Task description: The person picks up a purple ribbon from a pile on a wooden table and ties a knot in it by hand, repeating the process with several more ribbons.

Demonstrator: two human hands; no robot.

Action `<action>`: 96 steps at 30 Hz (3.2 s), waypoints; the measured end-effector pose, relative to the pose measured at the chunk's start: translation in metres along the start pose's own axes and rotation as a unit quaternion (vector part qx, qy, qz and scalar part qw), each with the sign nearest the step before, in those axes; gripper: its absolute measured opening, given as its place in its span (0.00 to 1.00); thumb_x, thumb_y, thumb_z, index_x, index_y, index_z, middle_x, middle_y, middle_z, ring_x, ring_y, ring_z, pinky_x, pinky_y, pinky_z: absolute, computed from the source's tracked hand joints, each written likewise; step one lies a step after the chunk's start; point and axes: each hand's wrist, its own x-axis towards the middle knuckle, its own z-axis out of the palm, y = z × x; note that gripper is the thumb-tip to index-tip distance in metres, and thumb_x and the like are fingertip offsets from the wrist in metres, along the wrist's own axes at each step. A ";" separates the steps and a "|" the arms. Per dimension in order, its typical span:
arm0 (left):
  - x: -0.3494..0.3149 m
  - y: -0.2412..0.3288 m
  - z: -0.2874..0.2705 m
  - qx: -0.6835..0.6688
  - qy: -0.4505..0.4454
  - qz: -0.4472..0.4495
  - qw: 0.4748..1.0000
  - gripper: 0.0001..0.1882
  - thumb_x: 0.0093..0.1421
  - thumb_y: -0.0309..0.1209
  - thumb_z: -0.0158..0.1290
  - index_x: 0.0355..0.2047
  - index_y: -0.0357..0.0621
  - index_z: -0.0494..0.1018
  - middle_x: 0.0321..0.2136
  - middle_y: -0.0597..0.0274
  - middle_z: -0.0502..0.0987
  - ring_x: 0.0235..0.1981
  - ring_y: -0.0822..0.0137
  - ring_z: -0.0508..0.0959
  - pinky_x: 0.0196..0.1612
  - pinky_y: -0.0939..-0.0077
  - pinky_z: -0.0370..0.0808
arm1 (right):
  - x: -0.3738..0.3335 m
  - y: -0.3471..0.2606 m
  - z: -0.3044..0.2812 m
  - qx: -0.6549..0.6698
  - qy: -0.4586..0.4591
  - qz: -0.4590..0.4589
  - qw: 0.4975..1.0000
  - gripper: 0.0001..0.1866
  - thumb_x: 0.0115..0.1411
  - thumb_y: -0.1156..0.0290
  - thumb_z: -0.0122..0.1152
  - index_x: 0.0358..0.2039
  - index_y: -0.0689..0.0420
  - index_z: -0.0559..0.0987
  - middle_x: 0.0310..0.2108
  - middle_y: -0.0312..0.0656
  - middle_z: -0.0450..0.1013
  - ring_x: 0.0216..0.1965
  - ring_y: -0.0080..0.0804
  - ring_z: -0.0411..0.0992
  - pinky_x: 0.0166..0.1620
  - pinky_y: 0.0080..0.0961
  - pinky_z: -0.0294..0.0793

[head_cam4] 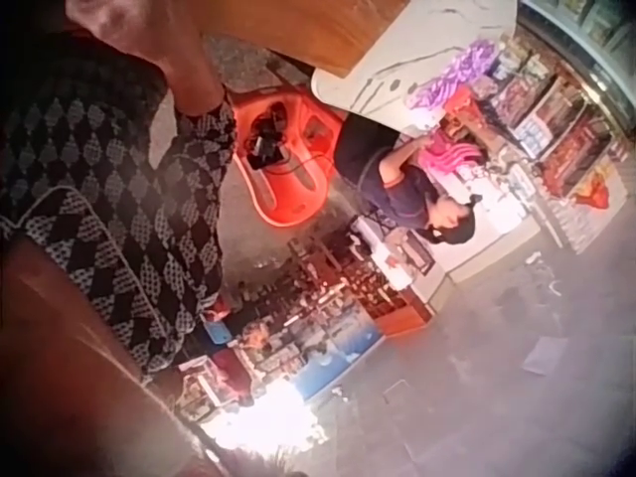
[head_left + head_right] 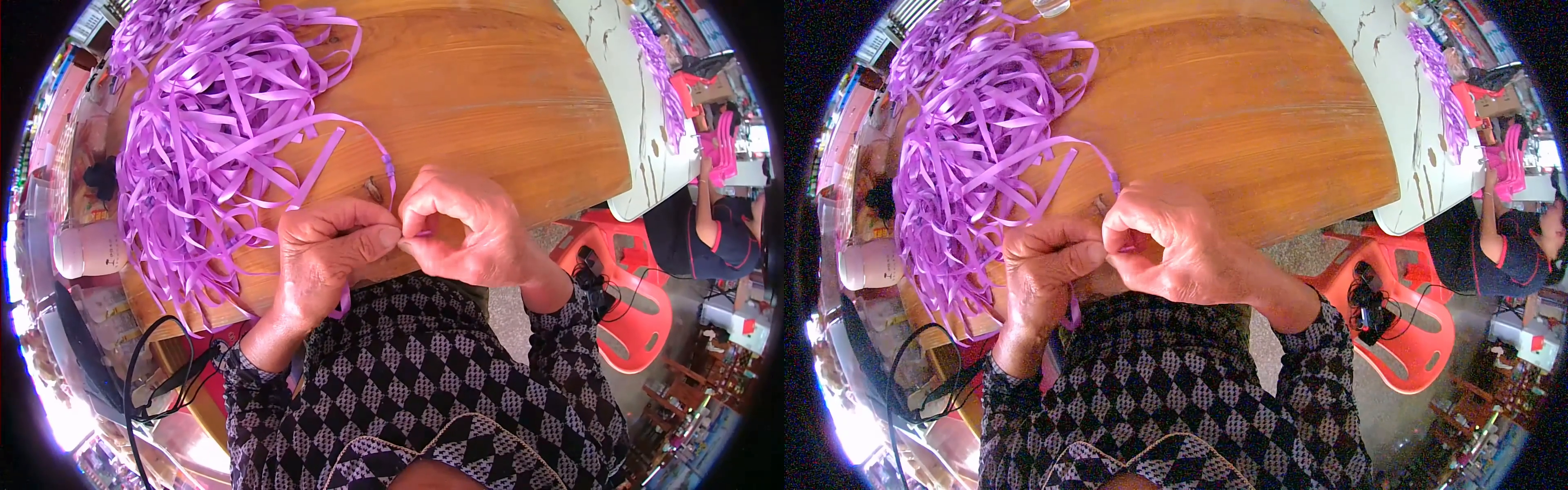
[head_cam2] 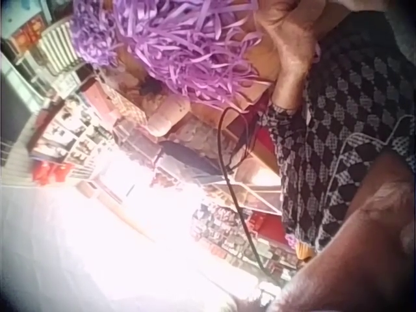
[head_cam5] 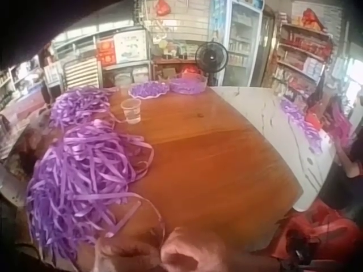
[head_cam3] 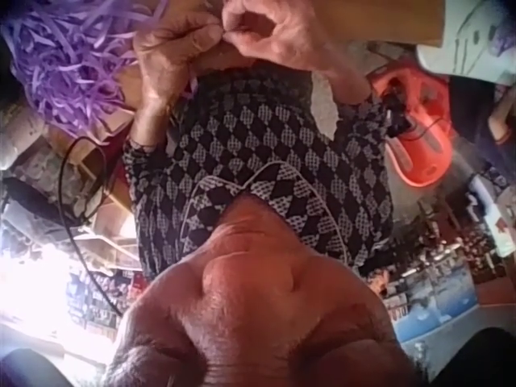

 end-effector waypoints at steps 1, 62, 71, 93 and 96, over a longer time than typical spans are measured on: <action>0.000 0.001 -0.001 0.039 -0.015 0.014 0.999 0.06 0.51 0.25 0.58 0.28 0.34 0.76 0.22 0.67 0.76 0.22 0.80 0.70 0.25 0.87 0.66 | -0.001 -0.002 0.001 0.049 -0.012 0.025 0.998 0.10 0.40 0.87 0.59 0.22 0.60 0.71 0.22 0.36 0.68 0.23 0.24 0.65 0.27 0.20 0.64; 0.007 0.061 -0.042 0.051 0.002 -0.006 0.999 0.12 0.60 0.35 0.49 0.29 0.37 0.73 0.12 0.74 0.63 0.11 0.83 0.58 0.15 0.86 0.51 | 0.059 0.017 -0.033 0.069 -0.010 0.097 0.993 0.07 0.56 0.74 0.53 0.34 0.59 0.79 0.24 0.32 0.73 0.19 0.13 0.62 0.25 0.13 0.62; 0.009 0.046 -0.041 0.090 -0.194 -0.109 0.971 0.08 0.60 0.30 0.48 0.34 0.37 0.73 0.24 0.74 0.67 0.30 0.81 0.66 0.31 0.84 0.64 | 0.072 0.001 -0.012 0.202 -0.219 0.107 0.948 0.17 0.47 0.81 0.63 0.40 0.60 0.77 0.30 0.37 0.72 0.28 0.21 0.74 0.33 0.18 0.72; -0.010 0.013 -0.044 0.070 -0.130 -0.059 0.987 0.14 0.63 0.36 0.45 0.37 0.35 0.72 0.16 0.70 0.67 0.19 0.80 0.67 0.21 0.87 0.64 | 0.050 -0.012 0.002 0.103 -0.127 0.107 0.981 0.10 0.48 0.78 0.64 0.33 0.63 0.78 0.29 0.38 0.73 0.26 0.18 0.68 0.31 0.15 0.69; -0.008 0.014 -0.039 0.078 -0.135 -0.065 0.986 0.14 0.63 0.35 0.45 0.37 0.35 0.72 0.16 0.70 0.67 0.18 0.81 0.68 0.21 0.86 0.65 | 0.043 0.004 0.007 0.007 -0.084 -0.043 0.995 0.10 0.47 0.78 0.64 0.32 0.62 0.78 0.26 0.39 0.72 0.24 0.21 0.68 0.30 0.17 0.70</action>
